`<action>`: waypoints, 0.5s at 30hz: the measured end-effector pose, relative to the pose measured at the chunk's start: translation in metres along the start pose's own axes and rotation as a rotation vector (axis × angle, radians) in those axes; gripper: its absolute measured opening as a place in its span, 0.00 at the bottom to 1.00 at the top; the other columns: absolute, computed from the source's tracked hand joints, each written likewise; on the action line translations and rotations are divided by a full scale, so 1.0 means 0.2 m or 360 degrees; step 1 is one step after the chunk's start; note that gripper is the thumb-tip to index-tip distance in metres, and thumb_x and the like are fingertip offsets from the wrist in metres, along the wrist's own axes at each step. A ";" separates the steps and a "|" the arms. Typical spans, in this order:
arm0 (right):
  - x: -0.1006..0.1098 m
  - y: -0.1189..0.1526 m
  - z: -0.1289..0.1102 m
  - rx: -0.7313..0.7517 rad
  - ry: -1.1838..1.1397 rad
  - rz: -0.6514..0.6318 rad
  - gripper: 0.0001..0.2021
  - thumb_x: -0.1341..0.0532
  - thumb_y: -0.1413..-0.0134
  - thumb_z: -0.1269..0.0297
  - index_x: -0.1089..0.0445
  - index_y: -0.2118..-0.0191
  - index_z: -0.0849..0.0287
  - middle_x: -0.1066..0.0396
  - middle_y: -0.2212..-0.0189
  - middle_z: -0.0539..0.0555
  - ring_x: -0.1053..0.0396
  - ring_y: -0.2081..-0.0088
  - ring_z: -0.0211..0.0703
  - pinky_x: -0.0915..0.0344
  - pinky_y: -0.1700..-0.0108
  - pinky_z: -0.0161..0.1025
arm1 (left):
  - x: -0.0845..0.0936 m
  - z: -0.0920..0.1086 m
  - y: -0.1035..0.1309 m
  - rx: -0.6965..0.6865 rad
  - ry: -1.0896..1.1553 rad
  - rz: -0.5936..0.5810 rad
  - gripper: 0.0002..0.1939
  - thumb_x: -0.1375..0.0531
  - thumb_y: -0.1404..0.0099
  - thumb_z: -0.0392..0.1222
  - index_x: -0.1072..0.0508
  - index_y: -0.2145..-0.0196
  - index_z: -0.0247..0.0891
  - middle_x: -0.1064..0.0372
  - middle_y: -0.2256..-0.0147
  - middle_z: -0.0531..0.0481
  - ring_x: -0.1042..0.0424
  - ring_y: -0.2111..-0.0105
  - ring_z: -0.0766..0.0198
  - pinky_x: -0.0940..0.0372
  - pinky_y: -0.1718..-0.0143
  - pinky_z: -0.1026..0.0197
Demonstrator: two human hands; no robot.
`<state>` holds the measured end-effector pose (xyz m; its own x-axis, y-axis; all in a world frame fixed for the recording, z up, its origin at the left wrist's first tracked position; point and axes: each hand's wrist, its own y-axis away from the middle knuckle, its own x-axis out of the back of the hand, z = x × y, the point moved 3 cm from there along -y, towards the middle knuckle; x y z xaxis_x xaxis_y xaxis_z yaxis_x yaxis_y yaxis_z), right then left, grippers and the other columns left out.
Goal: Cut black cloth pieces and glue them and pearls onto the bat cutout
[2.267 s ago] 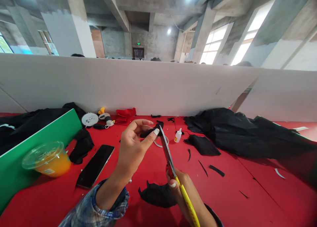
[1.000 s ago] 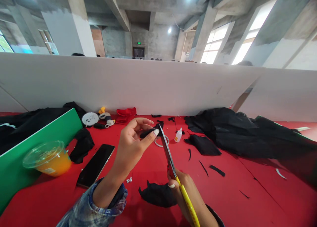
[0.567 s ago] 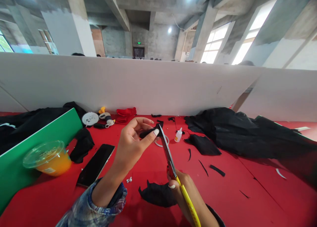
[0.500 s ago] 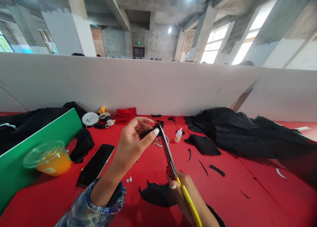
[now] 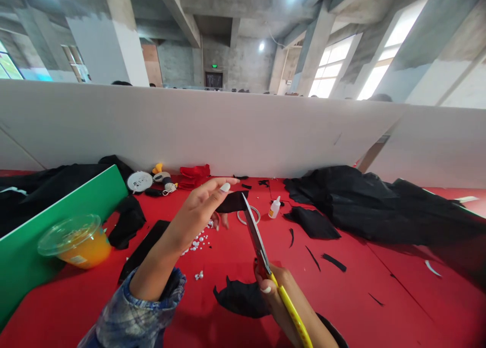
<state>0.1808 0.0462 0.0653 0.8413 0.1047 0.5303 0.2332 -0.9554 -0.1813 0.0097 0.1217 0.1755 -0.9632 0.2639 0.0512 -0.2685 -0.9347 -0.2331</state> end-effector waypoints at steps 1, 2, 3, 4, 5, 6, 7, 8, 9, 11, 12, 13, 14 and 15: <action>0.00 0.00 0.01 -0.0002 -0.0023 -0.0017 0.32 0.64 0.48 0.28 0.50 0.77 0.55 0.53 0.82 0.45 0.57 0.79 0.35 0.58 0.78 0.36 | 0.01 0.00 -0.01 -0.0013 -0.0035 -0.0029 0.16 0.43 0.35 0.51 0.26 0.55 0.41 0.28 0.69 0.51 0.37 0.82 0.73 0.39 0.80 0.69; -0.01 0.00 0.01 -0.0007 -0.0039 -0.0025 0.32 0.64 0.47 0.28 0.50 0.77 0.55 0.53 0.82 0.45 0.56 0.79 0.35 0.58 0.78 0.36 | 0.02 0.00 -0.01 -0.0038 -0.0067 -0.0038 0.14 0.42 0.36 0.50 0.24 0.58 0.41 0.28 0.71 0.52 0.38 0.82 0.73 0.40 0.81 0.70; 0.00 0.01 0.02 -0.0016 -0.0038 -0.0025 0.32 0.63 0.46 0.29 0.49 0.77 0.55 0.53 0.82 0.45 0.56 0.79 0.35 0.57 0.78 0.36 | 0.03 -0.01 -0.02 -0.0064 -0.0097 -0.0040 0.12 0.40 0.37 0.48 0.23 0.61 0.40 0.28 0.72 0.52 0.37 0.81 0.73 0.41 0.81 0.70; 0.00 0.02 0.02 -0.0022 -0.0026 -0.0026 0.31 0.62 0.45 0.30 0.49 0.77 0.55 0.52 0.81 0.45 0.55 0.79 0.35 0.56 0.78 0.36 | 0.04 -0.01 -0.02 -0.0084 -0.0125 -0.0036 0.10 0.39 0.39 0.46 0.23 0.64 0.40 0.28 0.73 0.52 0.36 0.80 0.72 0.41 0.81 0.70; 0.01 0.02 0.02 -0.0021 -0.0011 -0.0029 0.31 0.62 0.44 0.31 0.47 0.76 0.55 0.51 0.81 0.46 0.53 0.79 0.36 0.55 0.78 0.36 | 0.04 -0.02 -0.02 -0.0097 -0.0154 -0.0032 0.08 0.38 0.40 0.45 0.23 0.66 0.39 0.28 0.73 0.52 0.35 0.78 0.71 0.40 0.81 0.70; 0.01 0.03 0.01 -0.0008 -0.0005 -0.0032 0.30 0.61 0.43 0.33 0.45 0.76 0.56 0.49 0.81 0.46 0.51 0.79 0.36 0.53 0.77 0.36 | 0.05 -0.02 -0.02 -0.0109 -0.0178 -0.0018 0.07 0.37 0.41 0.44 0.23 0.68 0.39 0.27 0.73 0.52 0.33 0.77 0.70 0.38 0.80 0.70; 0.02 0.04 0.01 0.0022 -0.0015 -0.0038 0.30 0.60 0.41 0.34 0.42 0.74 0.57 0.46 0.80 0.47 0.48 0.78 0.37 0.49 0.76 0.37 | 0.05 -0.02 -0.02 -0.0122 -0.0193 0.0005 0.06 0.36 0.42 0.43 0.23 0.69 0.39 0.27 0.73 0.51 0.31 0.75 0.69 0.37 0.78 0.69; 0.02 0.05 0.01 0.0064 -0.0047 -0.0047 0.30 0.60 0.40 0.36 0.39 0.71 0.57 0.42 0.78 0.49 0.45 0.76 0.39 0.46 0.74 0.37 | 0.05 -0.02 -0.02 -0.0137 -0.0196 0.0036 0.06 0.36 0.42 0.43 0.22 0.70 0.39 0.27 0.73 0.51 0.30 0.74 0.68 0.35 0.76 0.69; 0.02 0.07 0.02 0.0108 -0.0098 -0.0053 0.29 0.59 0.40 0.36 0.36 0.66 0.58 0.38 0.74 0.51 0.41 0.74 0.41 0.42 0.71 0.39 | 0.05 -0.02 -0.02 -0.0150 -0.0191 0.0069 0.05 0.36 0.43 0.43 0.22 0.70 0.39 0.26 0.73 0.51 0.30 0.73 0.67 0.34 0.74 0.68; 0.02 0.09 0.04 0.0181 -0.0230 -0.0058 0.30 0.56 0.41 0.36 0.35 0.55 0.58 0.34 0.67 0.55 0.36 0.68 0.45 0.37 0.65 0.43 | 0.05 -0.02 -0.02 -0.0171 -0.0166 0.0128 0.05 0.35 0.43 0.43 0.22 0.71 0.40 0.25 0.72 0.51 0.28 0.72 0.66 0.33 0.72 0.67; 0.02 0.10 0.05 0.0197 -0.0297 -0.0084 0.30 0.55 0.42 0.35 0.36 0.51 0.56 0.34 0.65 0.56 0.35 0.67 0.46 0.36 0.63 0.44 | 0.04 -0.02 -0.01 -0.0181 -0.0155 0.0154 0.05 0.35 0.43 0.43 0.22 0.71 0.41 0.25 0.72 0.51 0.28 0.71 0.66 0.33 0.72 0.66; 0.02 0.10 0.07 0.0193 -0.0359 -0.0119 0.31 0.53 0.43 0.34 0.37 0.49 0.55 0.33 0.65 0.55 0.35 0.66 0.47 0.36 0.63 0.45 | 0.04 -0.02 -0.01 -0.0191 -0.0147 0.0185 0.05 0.35 0.43 0.44 0.21 0.71 0.41 0.24 0.72 0.52 0.28 0.71 0.66 0.33 0.71 0.66; 0.02 0.11 0.08 0.0168 -0.0426 -0.0133 0.31 0.51 0.45 0.34 0.37 0.49 0.54 0.33 0.65 0.55 0.35 0.66 0.47 0.36 0.62 0.45 | 0.04 -0.02 -0.01 -0.0205 -0.0137 0.0224 0.05 0.35 0.43 0.44 0.21 0.71 0.42 0.24 0.72 0.52 0.28 0.71 0.65 0.32 0.70 0.65; 0.02 0.11 0.10 0.0133 -0.0487 -0.0123 0.31 0.49 0.46 0.33 0.37 0.49 0.53 0.33 0.65 0.55 0.35 0.65 0.48 0.36 0.62 0.46 | 0.04 -0.02 -0.01 -0.0228 -0.0123 0.0269 0.05 0.35 0.43 0.44 0.21 0.71 0.42 0.24 0.72 0.52 0.27 0.70 0.65 0.32 0.69 0.64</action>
<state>0.1981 0.0298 0.0471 0.9242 0.2663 0.2738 0.3306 -0.9168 -0.2241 0.0037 0.1270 0.1732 -0.9939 0.0823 0.0728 -0.1039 -0.9193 -0.3796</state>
